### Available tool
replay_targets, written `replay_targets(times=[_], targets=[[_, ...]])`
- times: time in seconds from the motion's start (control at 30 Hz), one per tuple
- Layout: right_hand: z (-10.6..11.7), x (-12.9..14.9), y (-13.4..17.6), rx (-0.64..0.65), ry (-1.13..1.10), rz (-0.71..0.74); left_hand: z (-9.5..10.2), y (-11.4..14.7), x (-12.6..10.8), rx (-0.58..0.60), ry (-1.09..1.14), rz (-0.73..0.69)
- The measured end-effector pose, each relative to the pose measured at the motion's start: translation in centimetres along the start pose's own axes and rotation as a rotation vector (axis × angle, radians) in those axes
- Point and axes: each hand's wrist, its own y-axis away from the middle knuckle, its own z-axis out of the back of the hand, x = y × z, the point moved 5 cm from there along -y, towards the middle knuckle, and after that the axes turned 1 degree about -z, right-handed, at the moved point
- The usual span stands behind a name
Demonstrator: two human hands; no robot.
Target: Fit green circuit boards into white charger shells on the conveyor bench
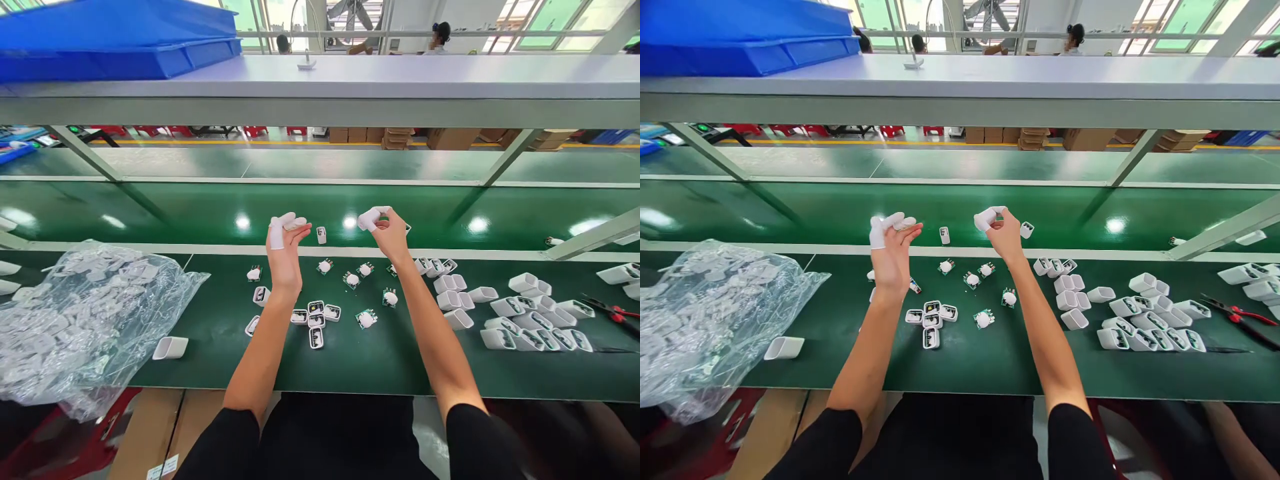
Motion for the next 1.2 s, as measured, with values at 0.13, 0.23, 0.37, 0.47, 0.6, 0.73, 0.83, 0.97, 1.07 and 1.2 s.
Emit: replay_targets(times=[0.13, 0.23, 0.37, 0.47, 0.6, 0.73, 0.83, 0.97, 1.07, 1.2], targets=[[-3.3, -4.2, -3.1, 0.148, 0.332, 0.026, 1.5, 1.4, -1.2, -0.053, -0.052, -0.034], [-5.3, -5.8, -3.3, 0.216, 0.415, 0.06, 1.3, 3.3, -0.9, -0.033, -0.081, -0.071], [-6.2, -6.5, -2.5, 0.252, 0.499, 0.121, 1.1, 9.3, 0.0, 0.189, -0.192, -0.079], [-4.0, -6.1, -2.9, 0.212, 0.537, 0.162, 2.5, 16.4, 1.2, 0.504, -0.32, -0.022], [2.2, -5.6, -3.2, 0.101, 0.579, 0.148, 6.5, 25.8, 3.0, 0.9, -0.375, 0.117], [6.2, -6.5, 1.0, 0.173, 0.618, 0.1, 10.7, 31.4, 4.9, 1.007, -0.406, 0.421], [6.2, -8.0, 6.1, 0.306, 0.668, 0.075, 12.5, 32.6, 5.5, 0.971, -0.439, 0.496], [5.1, -10.0, 9.7, 0.422, 0.747, 0.019, 12.4, 31.3, 5.3, 0.996, -0.424, 0.45], [4.9, -10.7, 9.6, 0.435, 0.773, -0.032, 11.1, 29.6, 4.8, 1.046, -0.41, 0.358], [5.3, -10.5, 9.5, 0.346, 0.782, -0.086, 9.2, 28.3, 4.4, 1.069, -0.41, 0.235]])
